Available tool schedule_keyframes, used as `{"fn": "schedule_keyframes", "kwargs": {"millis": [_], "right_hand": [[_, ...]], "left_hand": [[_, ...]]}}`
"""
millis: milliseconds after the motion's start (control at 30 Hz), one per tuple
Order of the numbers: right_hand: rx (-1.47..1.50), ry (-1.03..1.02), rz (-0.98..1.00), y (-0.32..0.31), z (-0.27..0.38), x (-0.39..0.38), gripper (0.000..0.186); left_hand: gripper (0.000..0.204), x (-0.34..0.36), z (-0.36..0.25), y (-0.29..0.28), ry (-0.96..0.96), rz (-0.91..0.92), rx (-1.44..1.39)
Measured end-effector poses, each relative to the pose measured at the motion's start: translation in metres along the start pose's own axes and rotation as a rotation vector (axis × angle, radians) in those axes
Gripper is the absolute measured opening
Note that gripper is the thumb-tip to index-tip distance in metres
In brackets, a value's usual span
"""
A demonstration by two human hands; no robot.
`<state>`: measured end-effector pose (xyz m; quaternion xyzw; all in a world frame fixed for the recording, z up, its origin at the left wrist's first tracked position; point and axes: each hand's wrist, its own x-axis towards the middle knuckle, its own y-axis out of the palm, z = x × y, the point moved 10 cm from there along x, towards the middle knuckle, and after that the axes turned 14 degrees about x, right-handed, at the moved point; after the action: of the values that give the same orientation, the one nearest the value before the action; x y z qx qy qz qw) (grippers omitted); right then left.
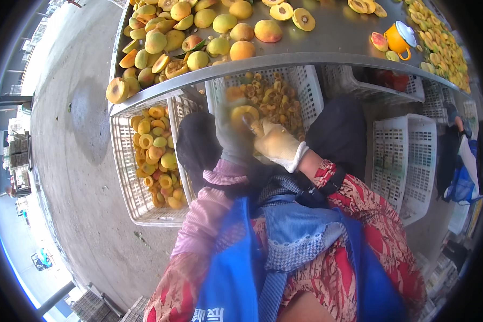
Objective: Pitting and sorting yellow peaches using a specialized hand tool in a large processing facility.
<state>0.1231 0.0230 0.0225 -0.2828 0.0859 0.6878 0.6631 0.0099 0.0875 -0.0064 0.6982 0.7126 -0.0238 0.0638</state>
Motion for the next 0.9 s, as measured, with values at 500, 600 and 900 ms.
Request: {"fn": "schedule_keyframes", "kwargs": {"millis": [500, 600, 900], "right_hand": [[-0.339, -0.189, 0.175, 0.027, -0.028, 0.017, 0.036], [-0.415, -0.353, 0.281, 0.03, -0.028, 0.02, 0.035], [-0.497, -0.386, 0.429, 0.026, 0.008, 0.003, 0.034]], "left_hand": [[0.04, -0.009, 0.014, 0.019, -0.354, 0.204, -0.21], [0.04, -0.003, 0.004, 0.022, -0.216, 0.297, -0.095], [0.045, 0.008, 0.032, -0.001, 0.066, 0.174, 0.119]]}}
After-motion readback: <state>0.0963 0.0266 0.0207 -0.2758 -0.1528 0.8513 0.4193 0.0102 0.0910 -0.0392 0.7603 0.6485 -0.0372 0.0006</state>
